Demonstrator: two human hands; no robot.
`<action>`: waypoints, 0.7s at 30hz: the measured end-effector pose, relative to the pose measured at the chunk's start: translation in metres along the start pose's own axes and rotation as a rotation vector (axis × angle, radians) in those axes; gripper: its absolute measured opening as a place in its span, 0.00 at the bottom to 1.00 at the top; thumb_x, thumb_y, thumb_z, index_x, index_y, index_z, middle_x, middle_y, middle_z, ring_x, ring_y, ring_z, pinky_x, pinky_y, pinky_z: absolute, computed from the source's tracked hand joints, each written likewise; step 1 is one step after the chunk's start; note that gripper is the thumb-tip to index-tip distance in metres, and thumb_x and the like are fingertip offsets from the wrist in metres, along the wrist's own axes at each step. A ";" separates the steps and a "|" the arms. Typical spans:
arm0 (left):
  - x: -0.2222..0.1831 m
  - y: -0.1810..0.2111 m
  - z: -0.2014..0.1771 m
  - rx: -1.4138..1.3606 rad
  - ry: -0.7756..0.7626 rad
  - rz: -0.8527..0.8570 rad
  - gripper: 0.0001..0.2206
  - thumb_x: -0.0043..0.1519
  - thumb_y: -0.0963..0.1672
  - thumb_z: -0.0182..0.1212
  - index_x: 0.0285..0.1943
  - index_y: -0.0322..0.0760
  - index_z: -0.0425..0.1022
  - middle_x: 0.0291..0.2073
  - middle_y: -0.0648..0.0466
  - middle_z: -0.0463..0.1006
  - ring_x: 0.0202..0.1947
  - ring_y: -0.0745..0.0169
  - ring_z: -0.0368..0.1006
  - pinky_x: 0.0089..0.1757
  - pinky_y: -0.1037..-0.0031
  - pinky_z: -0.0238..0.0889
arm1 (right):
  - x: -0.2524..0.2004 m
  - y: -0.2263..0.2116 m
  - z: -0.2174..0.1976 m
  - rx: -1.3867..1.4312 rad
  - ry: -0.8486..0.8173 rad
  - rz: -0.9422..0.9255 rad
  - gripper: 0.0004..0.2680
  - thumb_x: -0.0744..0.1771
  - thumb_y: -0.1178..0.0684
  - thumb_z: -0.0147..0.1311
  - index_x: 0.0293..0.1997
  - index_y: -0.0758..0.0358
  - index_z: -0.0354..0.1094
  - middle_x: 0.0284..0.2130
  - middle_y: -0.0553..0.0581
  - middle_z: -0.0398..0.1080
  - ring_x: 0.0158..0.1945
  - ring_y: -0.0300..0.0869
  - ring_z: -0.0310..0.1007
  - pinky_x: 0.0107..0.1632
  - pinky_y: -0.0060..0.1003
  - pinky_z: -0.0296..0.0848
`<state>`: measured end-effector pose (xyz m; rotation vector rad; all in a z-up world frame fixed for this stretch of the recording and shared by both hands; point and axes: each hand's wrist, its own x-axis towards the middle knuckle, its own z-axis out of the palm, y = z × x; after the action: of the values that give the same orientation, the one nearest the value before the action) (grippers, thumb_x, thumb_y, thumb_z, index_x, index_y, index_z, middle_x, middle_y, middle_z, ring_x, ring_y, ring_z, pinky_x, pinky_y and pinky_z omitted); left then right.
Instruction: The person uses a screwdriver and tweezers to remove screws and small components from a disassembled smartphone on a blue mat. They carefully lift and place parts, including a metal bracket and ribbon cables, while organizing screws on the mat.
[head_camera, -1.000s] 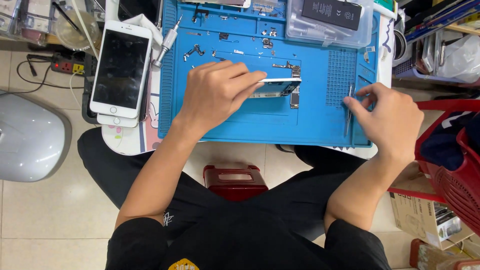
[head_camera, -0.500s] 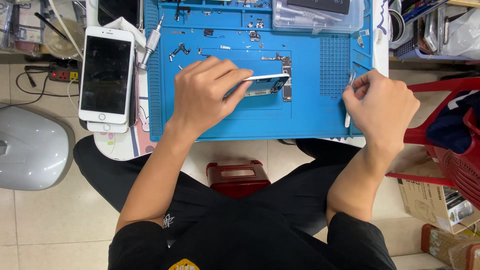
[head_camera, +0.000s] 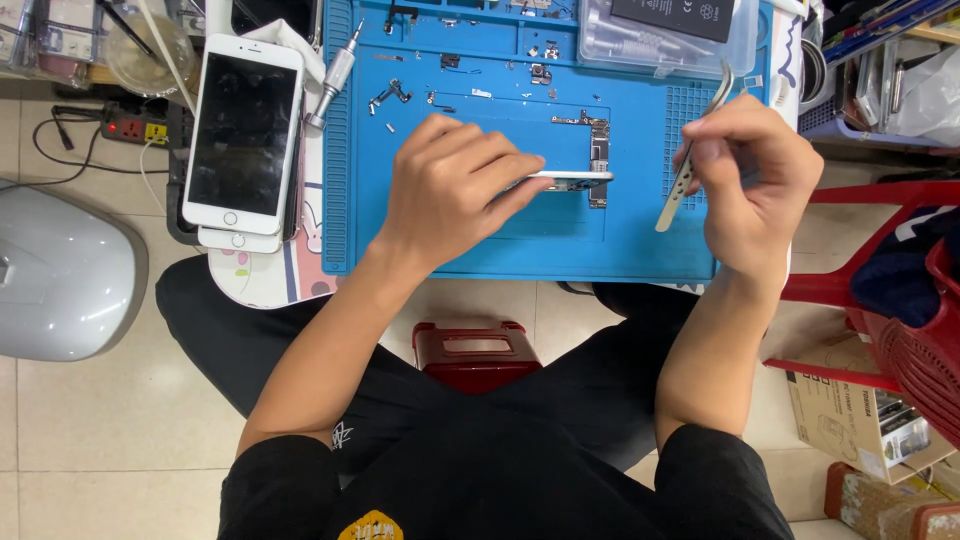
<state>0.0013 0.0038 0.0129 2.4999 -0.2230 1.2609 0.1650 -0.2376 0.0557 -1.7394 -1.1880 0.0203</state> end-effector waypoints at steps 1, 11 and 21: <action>-0.001 0.000 0.000 -0.012 0.001 -0.001 0.06 0.69 0.46 0.73 0.39 0.45 0.85 0.32 0.60 0.83 0.32 0.63 0.76 0.41 0.71 0.61 | 0.003 0.006 0.004 0.129 -0.008 -0.007 0.02 0.76 0.64 0.50 0.54 0.70 0.67 0.40 0.64 0.66 0.41 0.47 0.70 0.36 0.33 0.71; 0.001 0.001 -0.001 -0.032 0.010 -0.028 0.11 0.68 0.49 0.72 0.34 0.46 0.83 0.29 0.62 0.81 0.29 0.63 0.73 0.44 0.68 0.60 | 0.076 0.030 0.059 0.209 0.005 -0.204 0.10 0.73 0.60 0.66 0.56 0.69 0.67 0.44 0.61 0.66 0.45 0.46 0.67 0.47 0.39 0.70; -0.002 -0.001 0.003 -0.041 -0.007 -0.066 0.12 0.66 0.50 0.75 0.35 0.45 0.80 0.30 0.62 0.79 0.30 0.61 0.72 0.42 0.68 0.59 | 0.134 0.047 0.139 0.221 -0.155 -0.116 0.08 0.76 0.56 0.59 0.42 0.69 0.70 0.32 0.60 0.74 0.35 0.43 0.76 0.38 0.36 0.79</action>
<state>0.0028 0.0032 0.0094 2.4564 -0.1646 1.2091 0.1980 -0.0461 0.0140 -1.4946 -1.3444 0.2128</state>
